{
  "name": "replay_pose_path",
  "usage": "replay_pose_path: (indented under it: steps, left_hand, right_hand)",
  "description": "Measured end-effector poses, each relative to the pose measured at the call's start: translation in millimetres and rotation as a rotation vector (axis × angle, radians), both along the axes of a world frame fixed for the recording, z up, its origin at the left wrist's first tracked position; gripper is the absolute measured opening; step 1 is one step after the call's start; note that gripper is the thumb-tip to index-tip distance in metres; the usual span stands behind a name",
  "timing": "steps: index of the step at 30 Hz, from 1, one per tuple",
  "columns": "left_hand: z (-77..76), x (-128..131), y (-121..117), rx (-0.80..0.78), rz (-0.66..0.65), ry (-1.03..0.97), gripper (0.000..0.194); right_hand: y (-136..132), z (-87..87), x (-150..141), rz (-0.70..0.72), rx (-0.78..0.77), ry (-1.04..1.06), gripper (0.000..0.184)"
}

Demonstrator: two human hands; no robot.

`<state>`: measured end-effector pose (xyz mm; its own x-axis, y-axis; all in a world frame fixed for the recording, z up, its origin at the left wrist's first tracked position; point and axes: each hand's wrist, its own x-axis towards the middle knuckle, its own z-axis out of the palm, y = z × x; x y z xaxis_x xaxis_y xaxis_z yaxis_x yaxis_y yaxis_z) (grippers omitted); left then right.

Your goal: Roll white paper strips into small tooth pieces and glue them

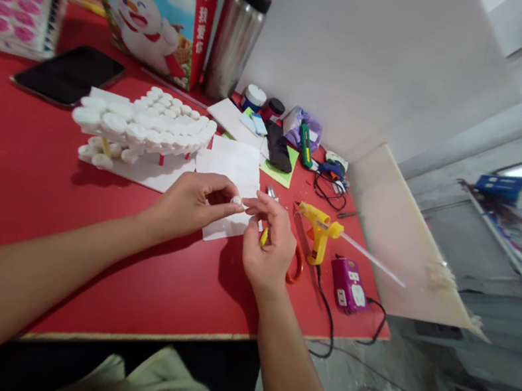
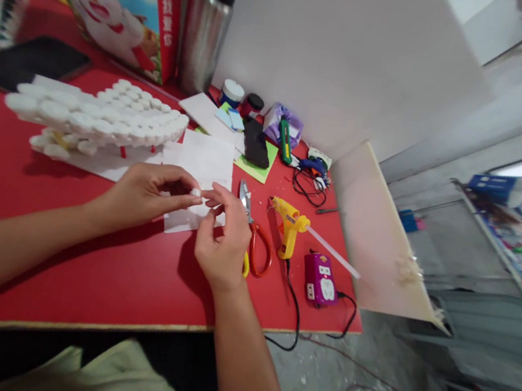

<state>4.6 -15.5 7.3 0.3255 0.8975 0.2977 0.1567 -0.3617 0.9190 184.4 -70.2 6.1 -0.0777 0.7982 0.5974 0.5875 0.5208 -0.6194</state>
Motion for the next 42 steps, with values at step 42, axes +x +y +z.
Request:
replay_pose_path:
  steps: [42]
  left_hand:
    - [3.2, -13.5, 8.9, 0.069, 0.245, 0.005, 0.024]
  right_hand:
    - [13.1, -6.1, -8.5, -0.148, -0.302, -0.641, 0.037]
